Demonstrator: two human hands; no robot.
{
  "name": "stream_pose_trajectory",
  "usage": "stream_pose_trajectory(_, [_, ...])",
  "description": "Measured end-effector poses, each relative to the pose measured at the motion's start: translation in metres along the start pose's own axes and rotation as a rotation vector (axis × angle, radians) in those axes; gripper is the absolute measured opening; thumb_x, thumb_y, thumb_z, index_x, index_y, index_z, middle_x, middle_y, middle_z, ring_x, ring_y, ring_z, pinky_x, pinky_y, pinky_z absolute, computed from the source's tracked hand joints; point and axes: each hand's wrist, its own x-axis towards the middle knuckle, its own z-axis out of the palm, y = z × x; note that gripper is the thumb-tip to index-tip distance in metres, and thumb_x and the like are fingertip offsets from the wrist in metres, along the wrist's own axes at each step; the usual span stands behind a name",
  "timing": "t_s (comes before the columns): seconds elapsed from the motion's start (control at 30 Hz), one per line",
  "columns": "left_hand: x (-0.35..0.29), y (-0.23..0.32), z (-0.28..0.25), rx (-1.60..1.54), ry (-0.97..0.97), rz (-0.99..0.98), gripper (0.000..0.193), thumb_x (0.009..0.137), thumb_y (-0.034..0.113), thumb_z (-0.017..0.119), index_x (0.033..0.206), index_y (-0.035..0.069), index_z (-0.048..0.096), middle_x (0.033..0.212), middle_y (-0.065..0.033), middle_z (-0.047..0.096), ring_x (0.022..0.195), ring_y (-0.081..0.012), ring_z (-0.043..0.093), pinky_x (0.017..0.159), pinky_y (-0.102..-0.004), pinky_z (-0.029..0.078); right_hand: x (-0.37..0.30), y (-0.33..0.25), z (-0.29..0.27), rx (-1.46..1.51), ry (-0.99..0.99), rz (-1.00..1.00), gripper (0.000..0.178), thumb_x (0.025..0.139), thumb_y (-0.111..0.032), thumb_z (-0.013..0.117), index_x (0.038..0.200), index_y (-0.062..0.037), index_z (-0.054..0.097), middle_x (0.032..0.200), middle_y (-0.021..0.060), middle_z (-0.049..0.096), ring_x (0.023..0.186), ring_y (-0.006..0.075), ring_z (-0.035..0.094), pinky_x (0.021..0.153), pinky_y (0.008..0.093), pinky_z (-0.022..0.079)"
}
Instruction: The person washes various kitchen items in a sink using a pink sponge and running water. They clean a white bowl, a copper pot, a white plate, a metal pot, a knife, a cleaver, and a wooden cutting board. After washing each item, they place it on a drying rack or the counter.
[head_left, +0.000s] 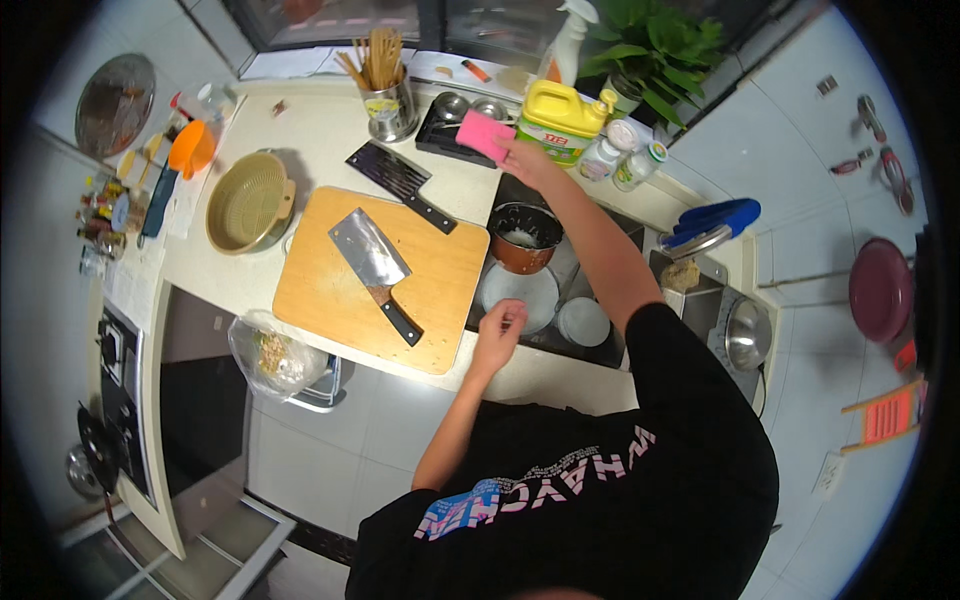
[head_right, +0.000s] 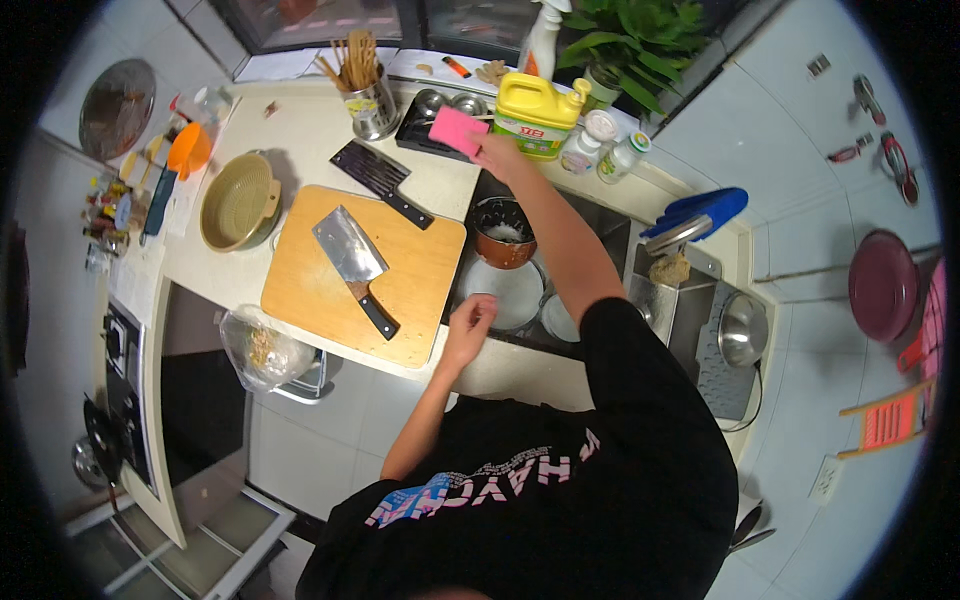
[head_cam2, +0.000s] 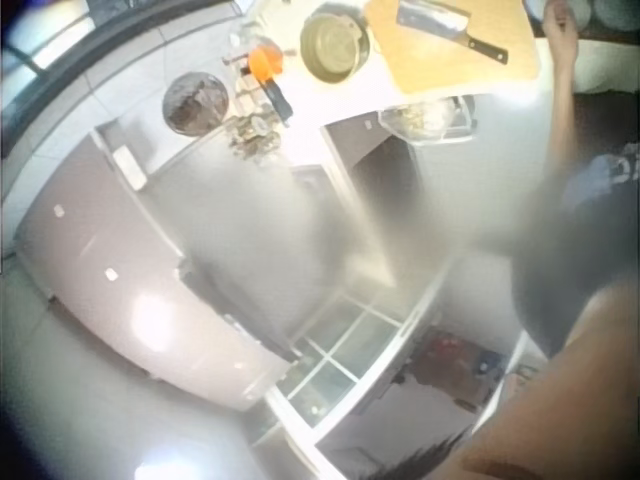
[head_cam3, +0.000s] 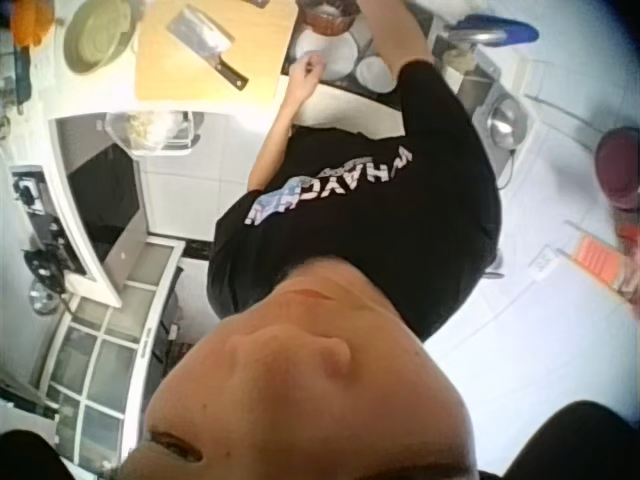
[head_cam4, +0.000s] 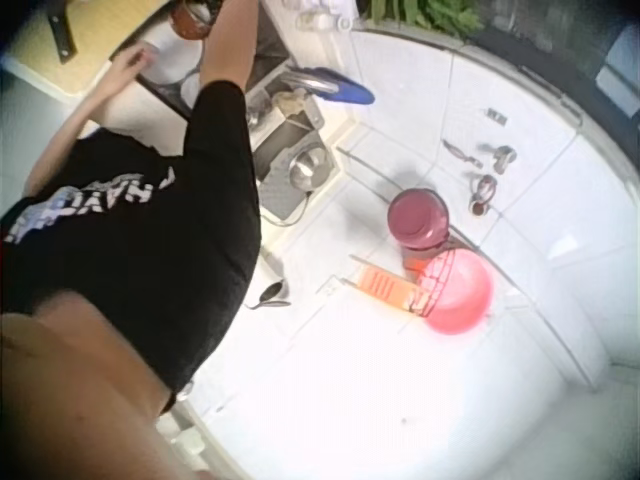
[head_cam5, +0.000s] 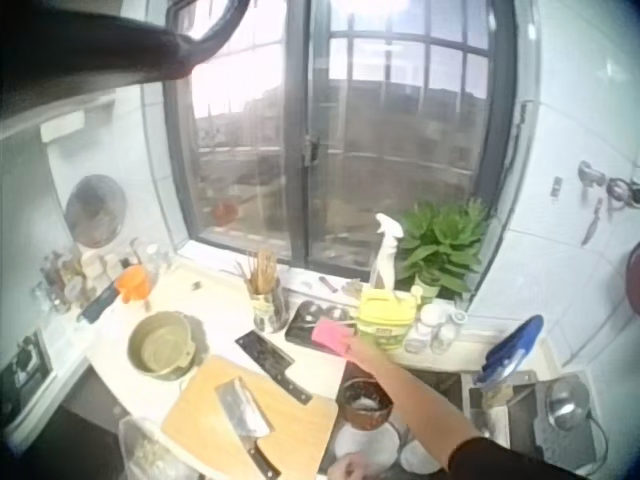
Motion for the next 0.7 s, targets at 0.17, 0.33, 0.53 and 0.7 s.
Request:
stream_pose_trajectory(0.17, [0.023, -0.01, -0.028, -0.035, 0.174, -0.015, 0.013, 0.092, 0.008, 0.052, 0.099, -0.001, 0.058, 0.082, -0.001, 0.059, 0.073, -0.0069, 0.053, 0.066, -0.0211, 0.044, 0.033, 0.003, -0.028, -0.988, 0.367, -0.118, 0.062, 0.068, -0.036, 0.077, 0.106, 0.0093, 0.059, 0.088, 0.0142, 0.065, 0.08, 0.0236, 0.064, 0.073, 0.0331, 0.049])
stream_pose_trajectory(0.33, [0.035, 0.003, -0.074, 0.122, 0.381, 0.039, 0.016, 0.091, 0.013, 0.053, 0.093, -0.002, 0.059, 0.075, -0.0035, 0.058, 0.07, -0.0091, 0.052, 0.064, -0.0236, 0.044, -0.121, 0.065, -0.008, -0.487, -0.016, -0.234, 0.03, 0.086, -0.017, 0.062, 0.107, 0.0038, 0.062, 0.087, 0.0055, 0.066, 0.082, 0.0127, 0.062, 0.074, 0.0245, 0.048])
stream_pose_trajectory(0.53, [0.03, 0.019, -0.067, -0.41, 0.091, -0.4, 0.029, 0.094, 0.023, 0.05, 0.114, 0.003, 0.055, 0.106, -0.0073, 0.061, 0.09, -0.0167, 0.061, 0.077, -0.0275, 0.048, -0.334, 0.124, -0.125, -0.311, 0.502, 0.144, 0.024, 0.089, -0.02, 0.06, 0.102, 0.001, 0.064, 0.086, 0.0069, 0.066, 0.08, 0.012, 0.062, 0.073, 0.0236, 0.048])
stream_pose_trajectory(0.7, [0.017, -0.026, -0.026, -0.075, -0.071, -0.277, 0.026, 0.095, 0.022, 0.051, 0.112, 0.003, 0.057, 0.103, -0.0056, 0.061, 0.087, -0.013, 0.059, 0.077, -0.0246, 0.045, -0.4, 0.128, -0.194, -0.273, 0.79, 0.241, 0.034, 0.086, -0.026, 0.062, 0.104, 0.003, 0.063, 0.086, 0.0058, 0.065, 0.078, 0.0122, 0.061, 0.071, 0.0238, 0.047])
